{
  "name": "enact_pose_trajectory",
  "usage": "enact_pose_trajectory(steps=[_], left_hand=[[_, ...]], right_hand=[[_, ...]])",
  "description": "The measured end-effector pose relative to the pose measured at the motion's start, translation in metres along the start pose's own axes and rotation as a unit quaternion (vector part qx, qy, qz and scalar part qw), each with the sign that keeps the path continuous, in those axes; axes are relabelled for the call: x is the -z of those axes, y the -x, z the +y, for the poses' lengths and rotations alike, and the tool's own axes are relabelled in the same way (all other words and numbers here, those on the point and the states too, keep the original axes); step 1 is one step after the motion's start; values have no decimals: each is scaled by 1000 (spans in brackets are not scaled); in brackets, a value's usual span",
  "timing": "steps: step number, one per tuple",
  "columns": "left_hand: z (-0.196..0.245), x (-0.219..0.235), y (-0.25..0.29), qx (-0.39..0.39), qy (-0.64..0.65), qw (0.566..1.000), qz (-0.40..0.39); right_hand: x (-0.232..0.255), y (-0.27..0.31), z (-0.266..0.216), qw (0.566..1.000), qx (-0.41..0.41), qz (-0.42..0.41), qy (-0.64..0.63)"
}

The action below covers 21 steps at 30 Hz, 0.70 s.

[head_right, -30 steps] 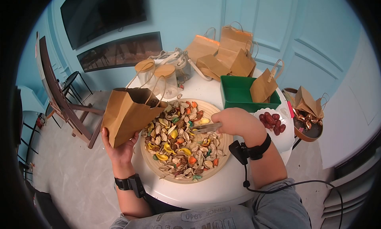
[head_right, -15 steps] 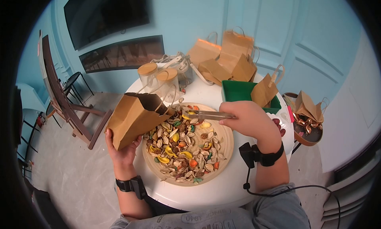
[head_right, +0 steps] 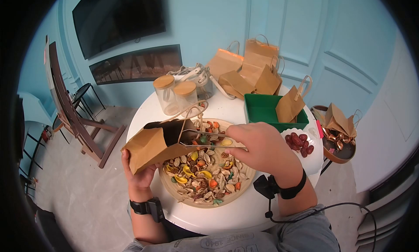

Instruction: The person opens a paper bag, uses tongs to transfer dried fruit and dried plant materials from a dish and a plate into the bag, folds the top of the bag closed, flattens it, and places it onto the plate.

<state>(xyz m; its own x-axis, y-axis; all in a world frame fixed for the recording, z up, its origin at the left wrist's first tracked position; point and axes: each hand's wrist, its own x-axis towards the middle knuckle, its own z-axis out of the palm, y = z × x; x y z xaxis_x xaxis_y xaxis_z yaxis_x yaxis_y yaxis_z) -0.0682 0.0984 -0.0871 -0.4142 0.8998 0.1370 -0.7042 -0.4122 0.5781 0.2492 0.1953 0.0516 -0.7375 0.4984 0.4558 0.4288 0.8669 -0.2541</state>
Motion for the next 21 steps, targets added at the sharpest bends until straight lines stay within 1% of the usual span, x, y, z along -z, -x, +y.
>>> enact_pose_trajectory(steps=[2, 5, 7, 8, 10, 11, 13, 14, 16, 17, 19, 21], left_hand=[[0, -1, 0, -3, 0, 1000, -3], [0, 0, -2, -7, -7, 1000, -1], [0, 2, -4, -19, -16, 1000, -12], [1, -1, -4, -19, -16, 1000, -11], [4, -11, -3, -41, -6, 999, 20], [6, -5, -5, -42, -10, 999, 3], [8, -4, -6, -46, 5, 999, 13], [9, -4, -6, -50, 19, 998, 22], [9, -3, -6, -47, 17, 999, 21], [9, -2, -6, -44, 15, 999, 21], [8, -2, -6, -43, 12, 999, 21], [8, -4, -5, -41, 10, 999, 22]], right_hand=[[0, 0, 1, 1000, 10, 11, 6], [3, 1, -1, 1000, -8, -7, 14], [7, 1, -4, 999, -52, 7, 0], [8, 1, -3, 999, -52, 7, 0], [11, 2, 0, 994, -110, 4, 23], [11, 4, 4, 994, -110, 3, 23], [6, 7, 18, 979, -160, -71, 100], [1, 8, 25, 979, -161, -71, 100], [-11, 8, 40, 959, -187, -141, 163], [-13, 7, 43, 958, -187, -141, 163], [-17, 3, 48, 920, -259, -245, 166], [-23, 1, 51, 923, -252, -255, 141]])
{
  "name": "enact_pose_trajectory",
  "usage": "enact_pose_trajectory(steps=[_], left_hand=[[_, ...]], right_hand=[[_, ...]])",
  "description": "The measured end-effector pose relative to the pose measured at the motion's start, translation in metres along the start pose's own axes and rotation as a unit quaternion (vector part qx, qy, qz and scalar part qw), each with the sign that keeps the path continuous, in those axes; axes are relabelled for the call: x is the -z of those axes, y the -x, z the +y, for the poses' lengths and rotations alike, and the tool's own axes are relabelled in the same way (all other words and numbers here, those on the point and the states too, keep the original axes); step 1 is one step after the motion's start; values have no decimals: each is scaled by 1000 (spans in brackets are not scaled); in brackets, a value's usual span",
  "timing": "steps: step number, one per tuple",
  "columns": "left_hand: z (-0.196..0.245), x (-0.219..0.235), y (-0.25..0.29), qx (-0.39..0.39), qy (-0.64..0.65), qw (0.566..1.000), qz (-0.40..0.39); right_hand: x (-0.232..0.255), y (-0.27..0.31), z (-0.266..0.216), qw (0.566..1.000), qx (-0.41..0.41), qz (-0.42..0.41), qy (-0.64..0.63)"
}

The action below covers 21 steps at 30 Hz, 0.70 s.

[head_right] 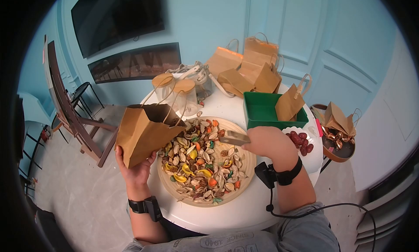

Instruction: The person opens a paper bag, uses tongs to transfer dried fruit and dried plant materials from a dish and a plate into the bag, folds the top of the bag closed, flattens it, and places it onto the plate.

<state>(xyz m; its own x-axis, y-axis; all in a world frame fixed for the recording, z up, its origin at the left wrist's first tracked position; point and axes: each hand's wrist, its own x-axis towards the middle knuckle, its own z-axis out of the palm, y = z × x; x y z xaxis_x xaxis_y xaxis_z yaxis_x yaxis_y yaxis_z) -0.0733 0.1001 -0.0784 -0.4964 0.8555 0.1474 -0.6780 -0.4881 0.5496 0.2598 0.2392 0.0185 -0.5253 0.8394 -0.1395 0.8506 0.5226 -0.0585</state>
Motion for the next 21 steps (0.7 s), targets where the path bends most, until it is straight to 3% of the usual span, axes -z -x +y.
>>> enact_pose_trajectory(steps=[2, 4, 13, 21], left_hand=[[0, -3, 1, -8, -13, 1000, -1], [0, -1, 0, -7, -15, 1000, -2], [1, 1, 0, -1, -18, 1000, -18], [-1, -2, 1, -3, -25, 1000, 9]], right_hand=[[0, -2, -4, 1000, 14, -15, -18], [1, -2, -12, 991, 106, -69, -32], [6, 9, -32, 980, 125, -153, -35], [-17, 10, -44, 990, 136, -41, 19]])
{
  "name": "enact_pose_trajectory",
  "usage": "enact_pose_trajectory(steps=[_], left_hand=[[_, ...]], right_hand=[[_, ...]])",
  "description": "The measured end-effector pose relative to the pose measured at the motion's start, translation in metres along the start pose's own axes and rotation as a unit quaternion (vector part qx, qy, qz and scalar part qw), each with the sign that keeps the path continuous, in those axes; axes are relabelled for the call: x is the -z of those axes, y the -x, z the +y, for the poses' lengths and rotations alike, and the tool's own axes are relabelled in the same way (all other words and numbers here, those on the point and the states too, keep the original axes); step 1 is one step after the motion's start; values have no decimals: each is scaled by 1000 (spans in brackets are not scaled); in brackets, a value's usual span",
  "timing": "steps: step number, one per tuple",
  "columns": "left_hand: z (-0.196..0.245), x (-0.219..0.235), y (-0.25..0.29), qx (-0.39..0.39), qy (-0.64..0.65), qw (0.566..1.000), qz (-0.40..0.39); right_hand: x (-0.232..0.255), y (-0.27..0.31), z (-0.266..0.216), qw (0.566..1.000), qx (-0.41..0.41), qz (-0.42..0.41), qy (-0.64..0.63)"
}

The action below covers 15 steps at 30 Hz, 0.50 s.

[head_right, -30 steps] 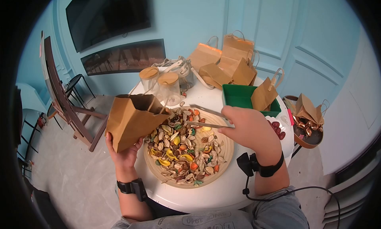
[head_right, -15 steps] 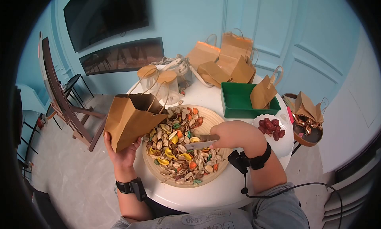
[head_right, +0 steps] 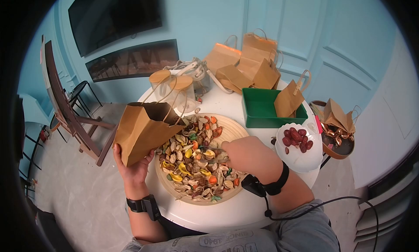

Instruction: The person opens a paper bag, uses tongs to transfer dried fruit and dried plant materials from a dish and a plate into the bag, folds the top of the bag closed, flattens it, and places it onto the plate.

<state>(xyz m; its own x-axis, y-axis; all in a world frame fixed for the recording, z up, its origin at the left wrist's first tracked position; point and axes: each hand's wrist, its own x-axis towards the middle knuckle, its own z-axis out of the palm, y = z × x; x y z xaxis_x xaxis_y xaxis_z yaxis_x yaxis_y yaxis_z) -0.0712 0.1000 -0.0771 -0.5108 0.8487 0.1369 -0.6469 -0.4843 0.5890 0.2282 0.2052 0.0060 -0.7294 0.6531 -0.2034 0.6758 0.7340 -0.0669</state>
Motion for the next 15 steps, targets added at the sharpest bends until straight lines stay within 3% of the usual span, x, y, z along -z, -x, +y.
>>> enact_pose_trajectory(steps=[4, 15], left_hand=[[0, 2, -1, 6, -3, 1000, -15], [0, 2, -1, 8, -8, 1000, -12]], right_hand=[[-7, -4, 2, 997, 48, 55, 4], [0, -8, 9, 997, 62, 51, -12]])
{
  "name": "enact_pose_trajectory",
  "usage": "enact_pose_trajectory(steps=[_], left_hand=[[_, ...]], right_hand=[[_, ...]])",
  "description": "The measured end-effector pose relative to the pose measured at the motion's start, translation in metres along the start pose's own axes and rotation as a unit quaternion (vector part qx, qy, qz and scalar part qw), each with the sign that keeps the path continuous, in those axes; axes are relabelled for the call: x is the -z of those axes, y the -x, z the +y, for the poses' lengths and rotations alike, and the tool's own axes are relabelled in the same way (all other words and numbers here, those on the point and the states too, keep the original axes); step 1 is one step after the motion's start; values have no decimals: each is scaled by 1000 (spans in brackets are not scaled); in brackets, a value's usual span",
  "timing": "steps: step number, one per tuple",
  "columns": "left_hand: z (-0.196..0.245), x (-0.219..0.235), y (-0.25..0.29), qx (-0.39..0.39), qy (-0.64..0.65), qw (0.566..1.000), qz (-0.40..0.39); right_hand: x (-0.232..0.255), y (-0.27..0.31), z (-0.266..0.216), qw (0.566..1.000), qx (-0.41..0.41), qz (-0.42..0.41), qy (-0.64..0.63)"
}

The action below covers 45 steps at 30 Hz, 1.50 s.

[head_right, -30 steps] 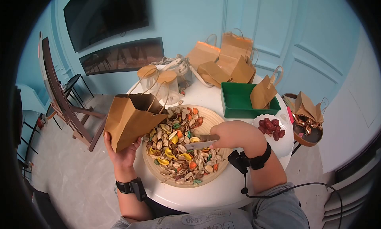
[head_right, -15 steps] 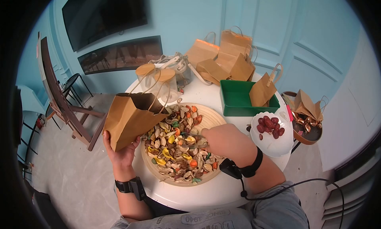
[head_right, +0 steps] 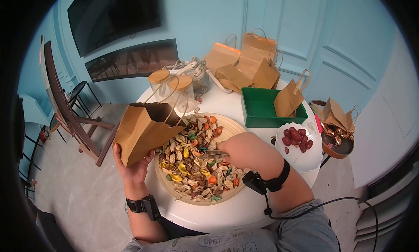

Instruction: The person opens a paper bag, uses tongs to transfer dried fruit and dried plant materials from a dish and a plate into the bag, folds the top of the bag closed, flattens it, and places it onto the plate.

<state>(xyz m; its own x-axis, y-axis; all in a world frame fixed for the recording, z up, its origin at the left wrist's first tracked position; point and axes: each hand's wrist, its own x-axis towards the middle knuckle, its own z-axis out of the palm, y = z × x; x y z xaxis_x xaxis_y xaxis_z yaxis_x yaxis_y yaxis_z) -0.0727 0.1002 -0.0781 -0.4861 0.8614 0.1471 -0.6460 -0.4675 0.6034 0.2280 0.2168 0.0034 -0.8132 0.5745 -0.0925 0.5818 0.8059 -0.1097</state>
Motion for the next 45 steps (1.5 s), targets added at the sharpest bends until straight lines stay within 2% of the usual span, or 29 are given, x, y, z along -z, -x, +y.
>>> enact_pose_trajectory(steps=[5, 10, 16, 18, 21, 23, 30, 32, 34, 36, 38, 41, 43, 45], left_hand=[[0, -4, 1, -2, 7, 1000, 15], [0, -2, 0, -2, 4, 1000, 11], [-1, -4, 1, -8, -4, 1000, 16], [-1, -2, 1, -9, -4, 1000, 20], [-1, 3, 0, 0, -3, 1000, -22], [-3, -2, 1, -11, -13, 1000, 10], [-3, 1, 1, -18, -29, 999, 17], [-2, 11, -2, 1, -21, 999, -33], [-2, 12, -2, 2, -11, 999, -31], [-2, 9, -2, 3, -2, 1000, -30], [-2, 0, 0, -10, 5, 1000, 17], [0, -2, 1, -9, 4, 1000, 18], [-1, -1, 1, -9, 4, 1000, 16], [-1, 0, 0, -10, 4, 1000, 14]], right_hand=[[9, 6, 2, 1000, 7, 12, -24], [27, 19, 1, 995, 16, 83, -44], [38, 31, -1, 990, 18, 129, -56], [40, 33, -1, 989, 18, 133, -56], [40, 34, 0, 988, 21, 141, -51], [38, 32, 0, 988, 24, 147, -45], [35, 27, -3, 991, 6, 127, -48], [35, 28, -3, 989, -5, 136, -53], [35, 28, -1, 984, -12, 167, -56], [33, 26, -1, 987, -15, 149, -55], [32, 25, -3, 990, -19, 132, -53], [34, 24, -8, 993, 1, 98, -68], [39, 25, -11, 998, -10, 23, -63], [38, 25, -11, 998, -13, 8, -57]])
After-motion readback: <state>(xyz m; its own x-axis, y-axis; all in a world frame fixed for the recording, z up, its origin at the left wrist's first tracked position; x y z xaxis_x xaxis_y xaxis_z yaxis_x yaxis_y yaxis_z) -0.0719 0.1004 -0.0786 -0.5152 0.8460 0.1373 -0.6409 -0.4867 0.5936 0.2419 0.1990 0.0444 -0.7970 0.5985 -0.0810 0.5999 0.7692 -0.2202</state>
